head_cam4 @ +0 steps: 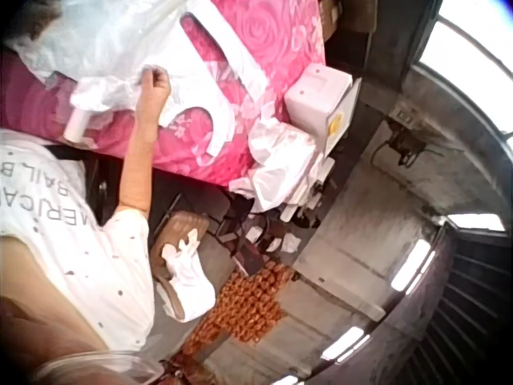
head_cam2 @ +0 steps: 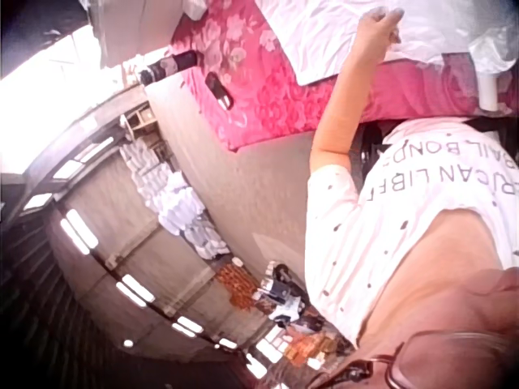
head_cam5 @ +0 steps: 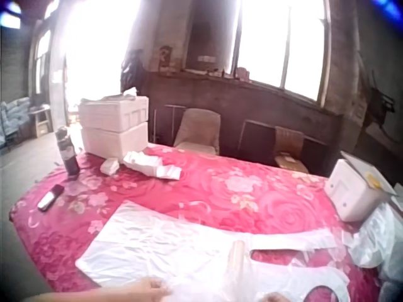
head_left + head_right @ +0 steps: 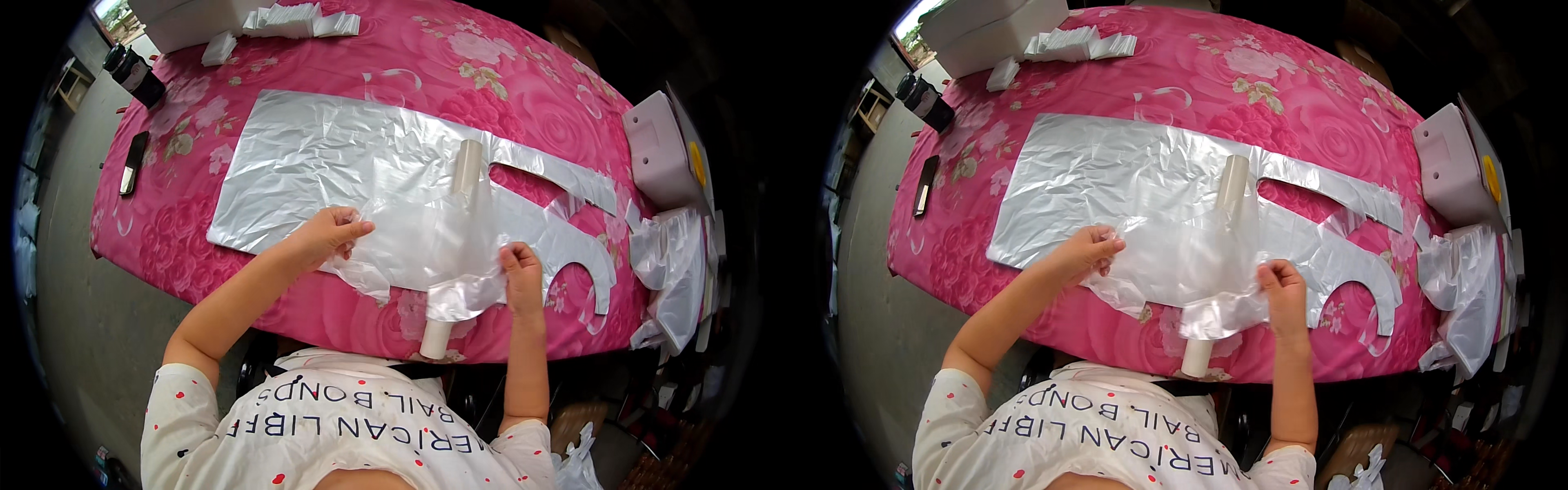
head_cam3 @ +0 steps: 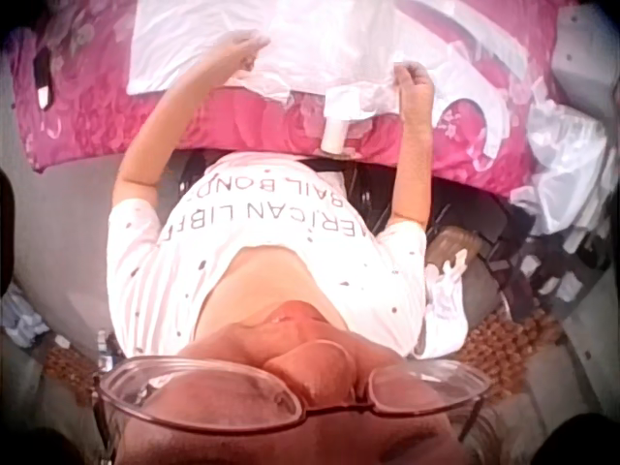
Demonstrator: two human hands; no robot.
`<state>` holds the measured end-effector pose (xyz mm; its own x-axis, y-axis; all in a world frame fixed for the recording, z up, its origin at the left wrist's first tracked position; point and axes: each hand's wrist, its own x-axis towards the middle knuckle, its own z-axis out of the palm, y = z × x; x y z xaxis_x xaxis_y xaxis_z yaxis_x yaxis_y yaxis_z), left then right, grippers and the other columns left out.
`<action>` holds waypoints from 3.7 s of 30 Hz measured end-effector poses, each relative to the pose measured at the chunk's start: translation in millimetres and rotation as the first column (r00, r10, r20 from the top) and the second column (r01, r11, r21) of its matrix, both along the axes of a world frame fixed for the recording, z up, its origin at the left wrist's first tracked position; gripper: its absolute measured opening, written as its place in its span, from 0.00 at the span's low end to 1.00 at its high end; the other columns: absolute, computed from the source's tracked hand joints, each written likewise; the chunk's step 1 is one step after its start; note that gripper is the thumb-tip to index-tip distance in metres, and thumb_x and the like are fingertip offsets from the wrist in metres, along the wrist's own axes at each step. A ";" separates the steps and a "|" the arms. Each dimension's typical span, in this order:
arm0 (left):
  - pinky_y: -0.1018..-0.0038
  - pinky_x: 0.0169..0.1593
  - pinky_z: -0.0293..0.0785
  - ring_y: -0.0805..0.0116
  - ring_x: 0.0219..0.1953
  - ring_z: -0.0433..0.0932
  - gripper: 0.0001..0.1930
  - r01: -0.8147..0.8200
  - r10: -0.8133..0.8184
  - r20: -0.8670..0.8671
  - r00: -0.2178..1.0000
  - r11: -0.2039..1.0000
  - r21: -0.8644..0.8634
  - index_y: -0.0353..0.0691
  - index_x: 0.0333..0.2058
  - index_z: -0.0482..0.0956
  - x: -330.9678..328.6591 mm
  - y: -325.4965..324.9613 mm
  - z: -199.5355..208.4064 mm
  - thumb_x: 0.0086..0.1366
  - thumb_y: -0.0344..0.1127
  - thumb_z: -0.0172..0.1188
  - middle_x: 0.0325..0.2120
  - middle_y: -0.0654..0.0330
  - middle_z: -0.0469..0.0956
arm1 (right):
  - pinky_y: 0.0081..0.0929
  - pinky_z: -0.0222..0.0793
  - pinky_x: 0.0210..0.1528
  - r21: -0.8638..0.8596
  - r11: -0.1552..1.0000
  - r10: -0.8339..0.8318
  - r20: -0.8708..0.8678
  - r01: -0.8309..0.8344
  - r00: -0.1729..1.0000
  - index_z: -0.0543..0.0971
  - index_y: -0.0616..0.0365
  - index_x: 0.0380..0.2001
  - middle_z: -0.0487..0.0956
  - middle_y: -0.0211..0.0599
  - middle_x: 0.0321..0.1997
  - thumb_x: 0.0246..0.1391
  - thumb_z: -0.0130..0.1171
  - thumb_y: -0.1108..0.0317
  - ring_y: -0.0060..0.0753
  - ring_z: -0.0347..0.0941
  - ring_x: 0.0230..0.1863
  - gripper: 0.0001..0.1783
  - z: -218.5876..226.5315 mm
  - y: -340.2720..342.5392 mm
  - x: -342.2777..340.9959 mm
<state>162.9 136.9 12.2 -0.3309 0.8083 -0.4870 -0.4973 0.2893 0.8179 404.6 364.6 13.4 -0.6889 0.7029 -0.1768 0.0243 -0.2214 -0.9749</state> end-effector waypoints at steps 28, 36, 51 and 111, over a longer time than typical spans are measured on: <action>0.71 0.37 0.71 0.62 0.32 0.75 0.10 -0.272 -0.257 -0.963 0.079 0.924 -0.268 0.36 0.35 0.75 -133.1 -77.3 6.4 0.53 0.28 0.60 0.29 0.58 0.76 | 0.41 0.70 0.32 0.362 0.762 -0.018 0.840 -0.536 0.542 0.79 0.63 0.25 0.77 0.52 0.22 0.43 0.56 0.43 0.52 0.75 0.27 0.28 13.6 -99.6 28.0; 0.64 0.58 0.61 0.51 0.57 0.62 0.25 0.319 0.057 -0.993 0.103 0.944 0.087 0.29 0.52 0.64 60.8 68.5 -13.2 0.53 0.22 0.52 0.54 0.48 0.63 | 0.39 0.69 0.31 0.306 0.792 0.035 0.841 -0.529 0.539 0.79 0.66 0.25 0.77 0.53 0.22 0.43 0.57 0.47 0.51 0.75 0.26 0.26 12.6 -97.7 30.1; 0.59 0.66 0.41 0.48 0.65 0.48 0.30 0.313 -0.169 -0.971 -0.169 0.925 -0.215 0.22 0.57 0.54 83.6 99.6 -43.0 0.59 0.38 0.38 0.60 0.39 0.52 | 0.23 0.69 0.27 0.192 0.888 0.198 0.659 -0.417 0.726 0.78 0.66 0.23 0.77 0.36 0.19 0.54 0.55 0.50 0.27 0.73 0.20 0.25 3.5 22.8 -54.1; 0.69 0.67 0.40 0.60 0.65 0.47 0.38 -0.337 0.239 0.440 0.866 0.928 0.159 0.24 0.60 0.46 -7.3 201.2 -17.8 0.66 0.57 0.35 0.61 0.45 0.50 | 0.40 0.51 0.63 0.816 0.304 0.286 0.414 -0.492 0.864 0.66 0.61 0.55 0.60 0.50 0.63 0.53 0.51 0.58 0.50 0.55 0.64 0.28 -5.2 -7.4 -13.9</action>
<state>155.6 338.1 -5.6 -0.3785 0.8105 -0.4471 -0.8308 -0.0846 0.5501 390.7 357.2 8.2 -0.9600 0.1772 0.2167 0.0252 0.8257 -0.5636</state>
